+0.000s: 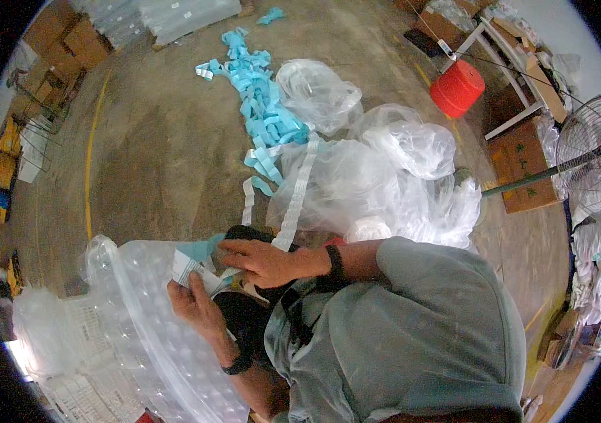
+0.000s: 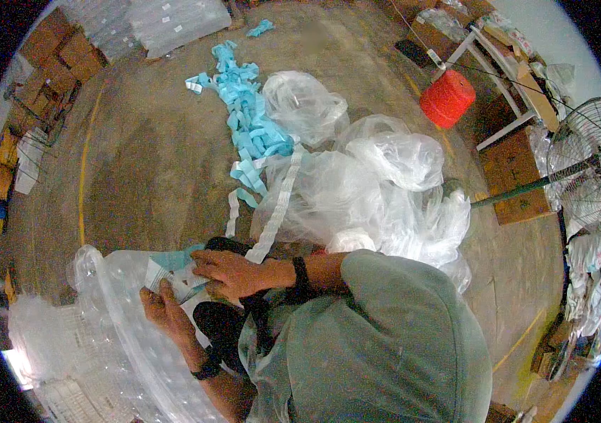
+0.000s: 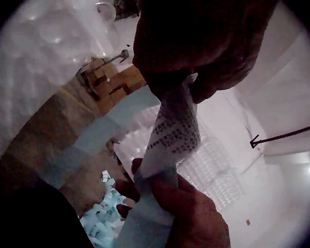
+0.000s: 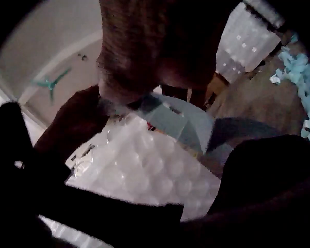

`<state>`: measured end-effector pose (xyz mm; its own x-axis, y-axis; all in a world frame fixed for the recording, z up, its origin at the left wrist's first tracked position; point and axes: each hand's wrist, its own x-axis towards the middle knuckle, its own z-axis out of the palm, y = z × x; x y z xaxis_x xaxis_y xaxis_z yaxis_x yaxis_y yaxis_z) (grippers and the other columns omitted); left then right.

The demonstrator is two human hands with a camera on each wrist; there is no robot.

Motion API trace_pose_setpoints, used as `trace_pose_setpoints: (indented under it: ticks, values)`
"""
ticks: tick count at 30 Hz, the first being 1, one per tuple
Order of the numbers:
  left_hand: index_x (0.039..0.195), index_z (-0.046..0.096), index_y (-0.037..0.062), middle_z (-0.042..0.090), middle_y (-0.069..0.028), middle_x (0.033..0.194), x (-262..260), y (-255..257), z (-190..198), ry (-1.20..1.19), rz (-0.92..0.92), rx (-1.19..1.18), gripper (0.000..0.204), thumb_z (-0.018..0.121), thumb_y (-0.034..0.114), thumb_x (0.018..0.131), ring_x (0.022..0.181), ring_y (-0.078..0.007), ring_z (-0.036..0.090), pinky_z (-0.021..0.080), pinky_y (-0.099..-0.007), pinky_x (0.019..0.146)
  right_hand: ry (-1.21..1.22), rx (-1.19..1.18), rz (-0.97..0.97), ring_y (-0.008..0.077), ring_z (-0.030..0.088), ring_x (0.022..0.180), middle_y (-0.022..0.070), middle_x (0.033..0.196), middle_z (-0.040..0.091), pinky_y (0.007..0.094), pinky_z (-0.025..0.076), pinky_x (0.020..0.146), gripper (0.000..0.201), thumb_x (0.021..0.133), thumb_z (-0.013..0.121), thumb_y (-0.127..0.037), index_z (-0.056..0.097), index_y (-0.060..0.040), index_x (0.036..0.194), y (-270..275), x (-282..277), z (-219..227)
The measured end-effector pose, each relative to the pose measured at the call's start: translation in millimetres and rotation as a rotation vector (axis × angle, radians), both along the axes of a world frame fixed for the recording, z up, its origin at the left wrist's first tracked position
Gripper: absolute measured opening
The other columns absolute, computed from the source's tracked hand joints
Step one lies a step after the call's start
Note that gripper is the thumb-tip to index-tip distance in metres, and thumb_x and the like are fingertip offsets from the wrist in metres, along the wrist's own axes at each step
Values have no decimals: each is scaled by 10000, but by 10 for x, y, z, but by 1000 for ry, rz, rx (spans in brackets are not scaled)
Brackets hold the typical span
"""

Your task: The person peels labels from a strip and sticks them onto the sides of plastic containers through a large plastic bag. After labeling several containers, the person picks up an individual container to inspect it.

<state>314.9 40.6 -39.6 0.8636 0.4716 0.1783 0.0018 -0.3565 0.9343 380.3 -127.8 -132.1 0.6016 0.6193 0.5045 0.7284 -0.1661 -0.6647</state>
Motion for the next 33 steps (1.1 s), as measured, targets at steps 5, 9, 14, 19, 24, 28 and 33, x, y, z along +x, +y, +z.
trace_pose_setpoints:
  ticks: [5,9,14,19,24,28,33]
  values:
    - [975,486,-17,607,-96,871,-33,54,-7,-69,-18,-60,186,582,142,976,742,-136,551,478,-292,620,387,-252,416,356,618,1067,188,1161,645,448,503,861,331,903,586,-251,649,-31,1141,-194,433,180]
    - [999,501,0,665,-128,918,-68,19,160,-50,-107,-201,155,573,133,970,703,-143,620,541,-288,575,445,-309,556,342,674,924,171,1056,702,436,516,819,341,957,533,-255,634,-44,1205,-290,658,319]
    - [1019,518,13,672,-108,890,-64,23,89,91,-146,-206,141,585,123,961,700,-126,620,535,-263,596,508,65,493,279,678,924,150,1039,717,406,516,806,404,983,540,-357,647,-14,1169,-127,543,312]
    - [1028,596,-4,638,-31,894,-75,-97,2,149,-279,-298,144,633,100,936,784,-76,541,454,-244,702,1203,54,412,129,571,902,24,1007,675,314,462,820,385,976,598,-354,683,12,1058,16,411,351]
    - [1217,551,-14,659,-40,1017,-92,-412,101,-10,-285,-621,354,663,51,887,894,-110,606,490,-273,818,1157,306,337,149,628,798,66,883,705,325,493,761,431,977,537,-417,710,-24,934,153,484,569]
    - [1159,533,1,691,-126,987,-250,-333,7,150,-423,-805,369,718,46,842,838,-203,689,563,-334,748,1344,554,441,225,686,952,146,1062,703,357,532,864,335,990,530,-268,644,21,1116,151,987,774]
    - [1142,534,-24,697,-149,909,-452,-236,-117,158,-485,-843,344,713,16,850,753,-210,690,574,-358,652,1236,688,215,239,689,948,157,1065,700,378,543,868,360,988,522,-291,634,29,1111,41,1802,960]
